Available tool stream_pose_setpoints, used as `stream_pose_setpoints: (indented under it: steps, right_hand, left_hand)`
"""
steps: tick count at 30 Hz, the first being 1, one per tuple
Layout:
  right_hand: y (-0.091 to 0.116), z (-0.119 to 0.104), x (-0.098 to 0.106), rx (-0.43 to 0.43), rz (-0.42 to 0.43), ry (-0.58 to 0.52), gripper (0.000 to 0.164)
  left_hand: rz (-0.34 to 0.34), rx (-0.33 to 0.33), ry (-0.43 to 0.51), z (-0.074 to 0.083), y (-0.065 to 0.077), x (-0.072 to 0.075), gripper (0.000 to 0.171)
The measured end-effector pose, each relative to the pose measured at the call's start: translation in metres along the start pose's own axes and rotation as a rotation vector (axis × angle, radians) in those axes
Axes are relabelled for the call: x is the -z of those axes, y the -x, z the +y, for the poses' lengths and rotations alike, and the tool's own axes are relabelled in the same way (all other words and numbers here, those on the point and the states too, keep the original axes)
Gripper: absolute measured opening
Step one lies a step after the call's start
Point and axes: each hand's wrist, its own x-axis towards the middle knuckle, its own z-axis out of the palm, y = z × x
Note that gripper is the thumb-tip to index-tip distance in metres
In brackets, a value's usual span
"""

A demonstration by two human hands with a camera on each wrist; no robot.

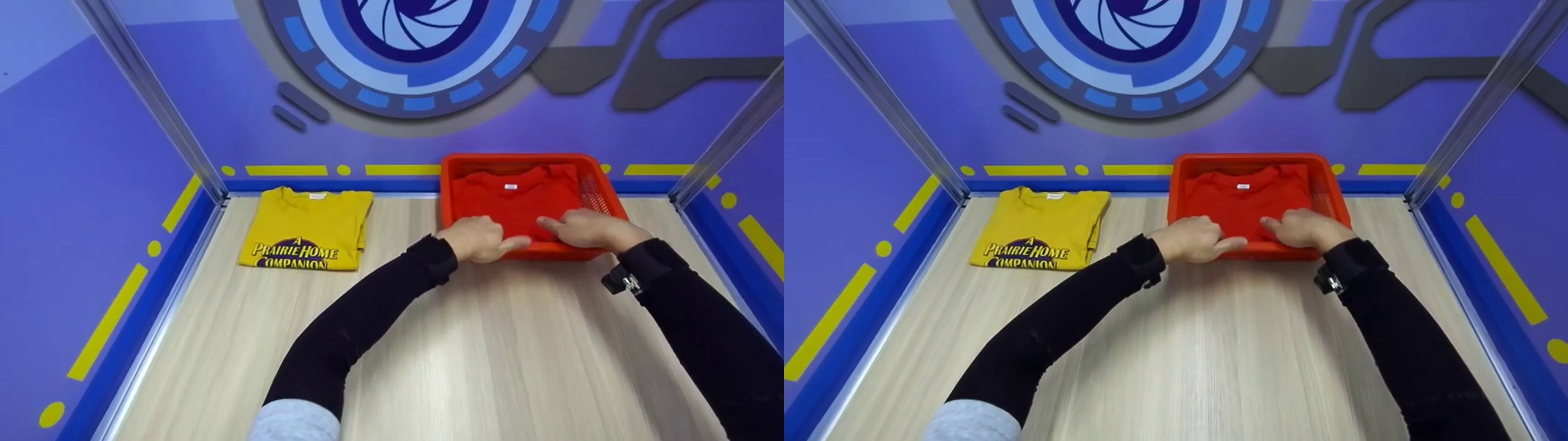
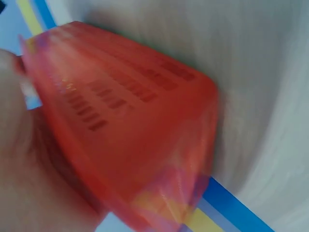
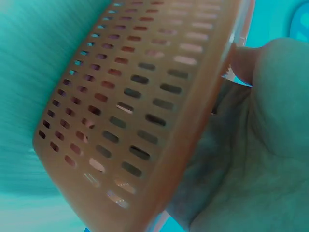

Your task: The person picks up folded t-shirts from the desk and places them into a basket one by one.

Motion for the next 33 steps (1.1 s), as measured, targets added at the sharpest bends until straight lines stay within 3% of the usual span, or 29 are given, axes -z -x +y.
stream_pose_setpoints:
  steps: [3, 7, 11, 14, 17, 19, 25, 30, 33]
  right_hand:
    - [0.004, -0.005, -0.006, 0.053, 0.148, -0.008, 0.057]
    - [0.017, -0.021, -0.016, 0.150, 0.482, -0.115, 0.029]
    - [0.035, -0.050, -0.030, 0.311, 0.759, -0.214, 0.019]
    - [0.044, -0.071, -0.046, 0.465, 0.864, -0.252, 0.014]
    - [0.048, -0.086, -0.068, 0.583, 0.860, -0.267, 0.012]
    - [0.047, -0.092, -0.082, 0.608, 0.814, -0.260, 0.011]
    - [0.035, -0.094, -0.113, 0.522, 0.684, -0.263, 0.010]
    - [0.030, -0.091, -0.126, 0.489, 0.627, -0.291, 0.010]
    - [0.028, -0.091, -0.132, 0.480, 0.614, -0.302, 0.011]
  left_hand:
    - [0.098, -0.072, -0.034, -0.001, 0.009, -0.003, 0.059]
    - [0.295, -0.178, -0.044, -0.003, 0.026, -0.006, 0.037]
    - [0.480, -0.237, -0.037, -0.011, 0.046, -0.010, 0.031]
    - [0.569, -0.259, -0.015, -0.020, 0.060, -0.017, 0.027]
    - [0.595, -0.263, 0.003, -0.032, 0.074, -0.028, 0.025]
    - [0.583, -0.249, 0.019, -0.043, 0.082, -0.037, 0.024]
    - [0.545, -0.095, 0.090, -0.097, 0.104, -0.051, 0.021]
    - [0.584, 0.010, -0.033, -0.154, 0.122, -0.056, 0.022]
    - [0.602, 0.079, -0.041, -0.184, 0.135, -0.052, 0.022]
